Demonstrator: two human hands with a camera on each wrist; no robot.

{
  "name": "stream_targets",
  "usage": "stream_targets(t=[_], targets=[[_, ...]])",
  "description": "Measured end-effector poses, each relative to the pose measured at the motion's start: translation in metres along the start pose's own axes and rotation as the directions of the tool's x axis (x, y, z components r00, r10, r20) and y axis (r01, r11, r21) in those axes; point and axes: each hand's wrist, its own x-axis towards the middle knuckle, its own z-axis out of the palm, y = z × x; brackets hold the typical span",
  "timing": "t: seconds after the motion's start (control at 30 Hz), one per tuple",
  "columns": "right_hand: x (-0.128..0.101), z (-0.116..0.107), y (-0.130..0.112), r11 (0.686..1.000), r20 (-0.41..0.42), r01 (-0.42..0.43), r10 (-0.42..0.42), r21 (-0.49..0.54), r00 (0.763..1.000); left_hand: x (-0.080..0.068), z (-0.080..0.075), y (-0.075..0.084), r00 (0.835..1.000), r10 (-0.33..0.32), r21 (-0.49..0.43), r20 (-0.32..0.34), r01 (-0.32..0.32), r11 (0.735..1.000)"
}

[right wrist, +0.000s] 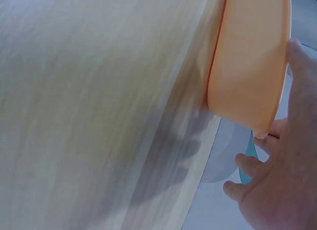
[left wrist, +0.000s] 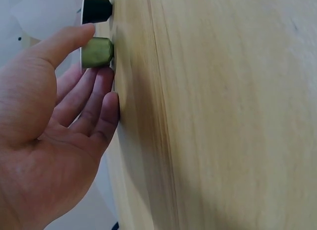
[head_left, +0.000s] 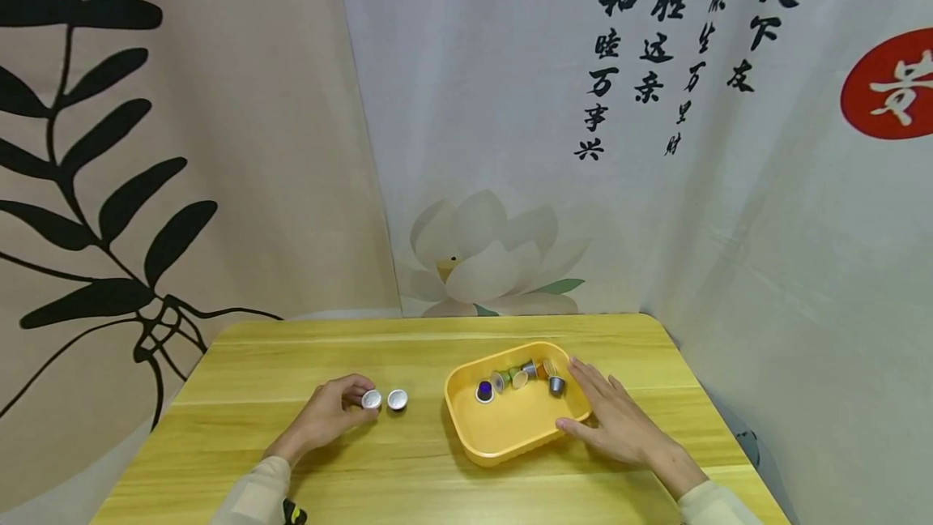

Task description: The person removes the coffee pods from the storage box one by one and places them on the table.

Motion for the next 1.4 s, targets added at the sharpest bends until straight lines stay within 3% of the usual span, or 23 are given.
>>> stream_targets(t=[0.5, 0.73, 1.03, 1.4], targets=[[0.0, 0.001, 0.0, 1.0, -0.008, 0.0, 0.0, 0.0, 1.0, -0.006, -0.002, 0.006, 0.999, -0.043, -0.019, 0.014, 0.043, 0.999], [-0.001, 0.002, 0.001, 1.0, -0.003, 0.002, -0.002, -0.003, 1.0, -0.011, -0.008, 0.008, 0.997, -0.073, 0.034, -0.015, 0.074, 0.997], [0.0, 0.001, 0.0, 1.0, -0.003, 0.0, 0.0, -0.007, 1.0, -0.012, -0.019, 0.023, 0.998, -0.035, 0.124, -0.056, 0.042, 0.991], [0.0, 0.002, 0.001, 1.0, -0.003, 0.0, 0.0, -0.008, 1.0, -0.004, -0.018, 0.044, 1.0, -0.005, 0.121, -0.029, 0.008, 0.993]])
